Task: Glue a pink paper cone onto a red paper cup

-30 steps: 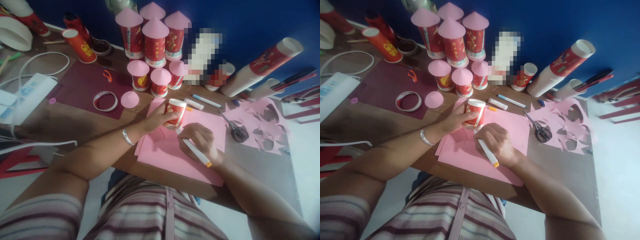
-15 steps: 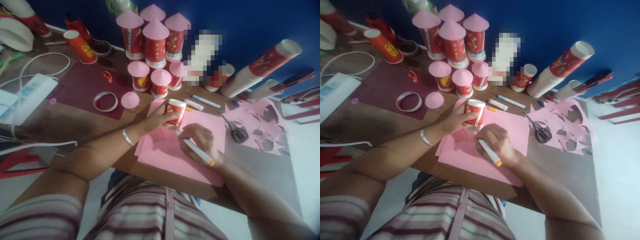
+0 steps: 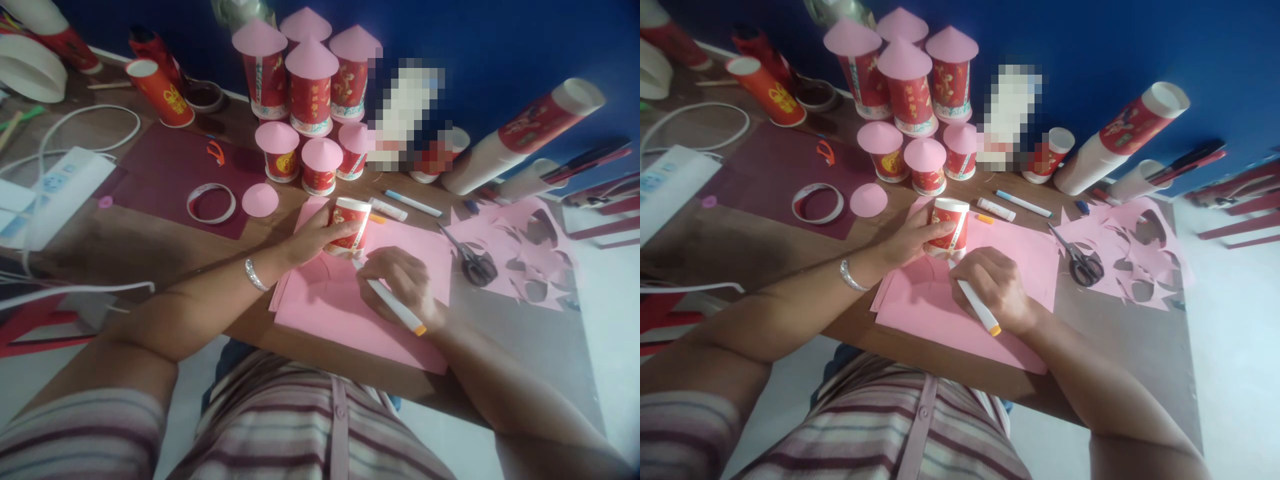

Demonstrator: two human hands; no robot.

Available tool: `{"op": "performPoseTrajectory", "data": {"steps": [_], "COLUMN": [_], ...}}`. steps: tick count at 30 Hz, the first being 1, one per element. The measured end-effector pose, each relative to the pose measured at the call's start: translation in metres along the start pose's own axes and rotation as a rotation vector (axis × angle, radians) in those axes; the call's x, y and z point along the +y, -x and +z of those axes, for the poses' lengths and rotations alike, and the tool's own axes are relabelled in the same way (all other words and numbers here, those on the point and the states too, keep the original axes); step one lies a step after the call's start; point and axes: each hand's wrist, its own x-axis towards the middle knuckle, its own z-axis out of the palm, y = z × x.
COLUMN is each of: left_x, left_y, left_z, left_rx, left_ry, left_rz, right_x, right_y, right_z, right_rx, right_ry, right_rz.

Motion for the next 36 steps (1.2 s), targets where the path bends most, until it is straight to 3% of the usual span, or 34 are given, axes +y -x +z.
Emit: {"op": "performPoseTrajectory", "data": {"steps": [22,36], "left_x": [-0.0019,0.003], "left_y": [-0.0009,0.0021], "left_z": [-0.0016,0.0022], "left_rx": [0.008,-0.005], "left_ry": [0.005,-0.019], "left_rz": [0.031,-0.05], "right_x": [-0.0018,-0.0022], "right_y": [-0.0007,0.0021], "right_z": [-0.0015,0.001], "right_rx": [0.016,0.007], "right_ry": [0.058,-0.02], "right_rz": [0.024,0.087]}}
